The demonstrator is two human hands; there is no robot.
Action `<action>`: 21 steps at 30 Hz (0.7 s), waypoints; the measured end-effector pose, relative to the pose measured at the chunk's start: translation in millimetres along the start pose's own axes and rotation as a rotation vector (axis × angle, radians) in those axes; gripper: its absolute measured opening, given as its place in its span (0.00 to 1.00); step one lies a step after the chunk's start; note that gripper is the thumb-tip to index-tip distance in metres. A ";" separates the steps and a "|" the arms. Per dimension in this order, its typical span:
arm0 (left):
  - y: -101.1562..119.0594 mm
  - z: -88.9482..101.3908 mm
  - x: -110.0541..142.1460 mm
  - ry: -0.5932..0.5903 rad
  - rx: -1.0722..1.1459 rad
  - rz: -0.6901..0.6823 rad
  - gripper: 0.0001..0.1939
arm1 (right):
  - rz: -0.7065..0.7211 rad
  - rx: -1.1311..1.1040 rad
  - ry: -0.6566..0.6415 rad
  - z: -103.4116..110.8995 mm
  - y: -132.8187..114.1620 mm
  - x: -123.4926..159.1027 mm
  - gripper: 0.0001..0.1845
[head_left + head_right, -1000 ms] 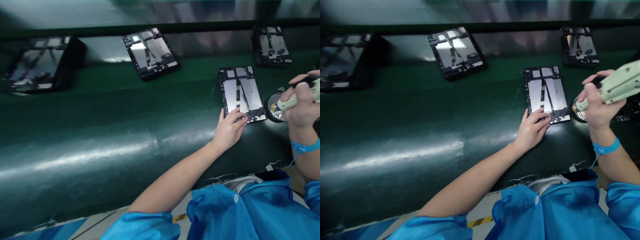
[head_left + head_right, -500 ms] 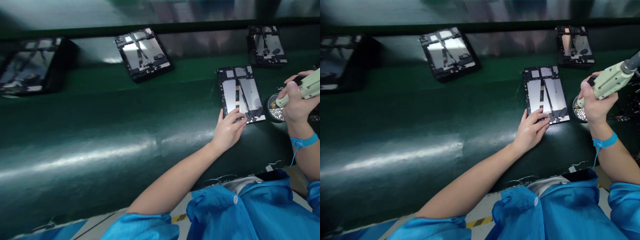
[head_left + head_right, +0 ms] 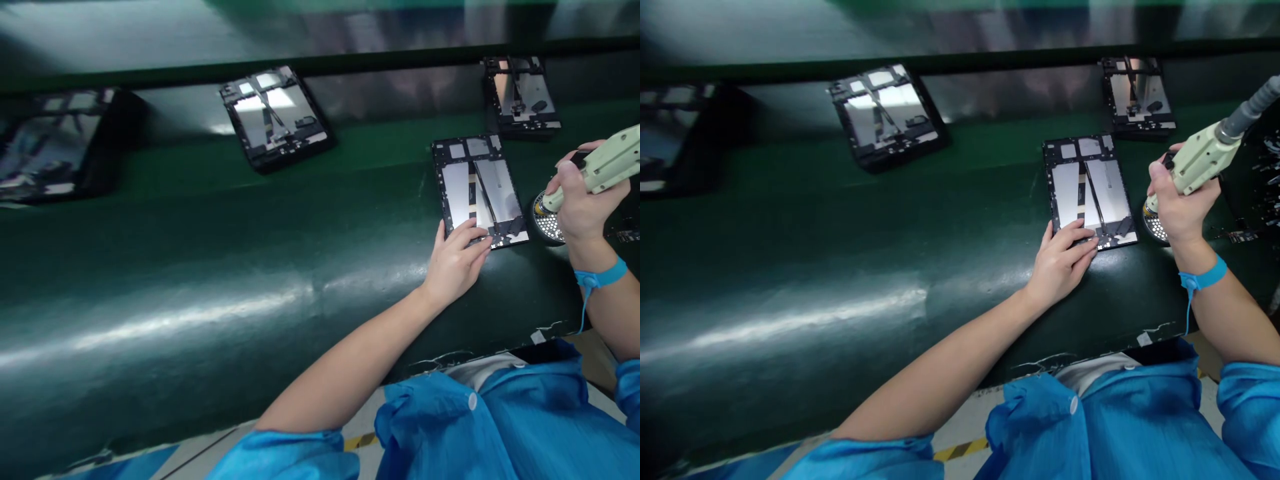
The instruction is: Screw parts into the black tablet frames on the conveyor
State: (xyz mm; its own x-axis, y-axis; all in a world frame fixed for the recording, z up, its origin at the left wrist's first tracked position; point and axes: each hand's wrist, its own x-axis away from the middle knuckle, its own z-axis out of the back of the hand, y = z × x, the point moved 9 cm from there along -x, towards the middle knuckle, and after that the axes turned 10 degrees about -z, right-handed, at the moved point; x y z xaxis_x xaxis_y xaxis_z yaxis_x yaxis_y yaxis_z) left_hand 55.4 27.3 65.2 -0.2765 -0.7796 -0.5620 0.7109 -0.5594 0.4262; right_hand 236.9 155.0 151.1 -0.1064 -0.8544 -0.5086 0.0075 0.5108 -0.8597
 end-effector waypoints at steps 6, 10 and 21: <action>0.5 0.6 -0.9 -0.009 0.004 0.003 0.10 | -0.003 0.005 -0.017 0.5 4.6 -1.6 0.14; -1.2 -0.8 -1.2 -0.018 0.022 0.036 0.09 | 0.032 -0.026 0.024 4.6 -5.3 -4.5 0.16; -4.2 -6.3 -6.5 -0.060 0.072 0.073 0.16 | -0.107 -0.110 -0.276 -60.9 -41.6 48.7 0.14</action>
State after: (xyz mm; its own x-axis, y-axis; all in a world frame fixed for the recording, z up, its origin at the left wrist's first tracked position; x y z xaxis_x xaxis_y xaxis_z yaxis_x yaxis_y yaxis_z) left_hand 58.3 36.5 62.6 -0.2652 -0.8334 -0.4850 0.6833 -0.5173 0.5153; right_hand 170.9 97.9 165.0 0.1728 -0.8899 -0.4221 -0.0982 0.4108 -0.9064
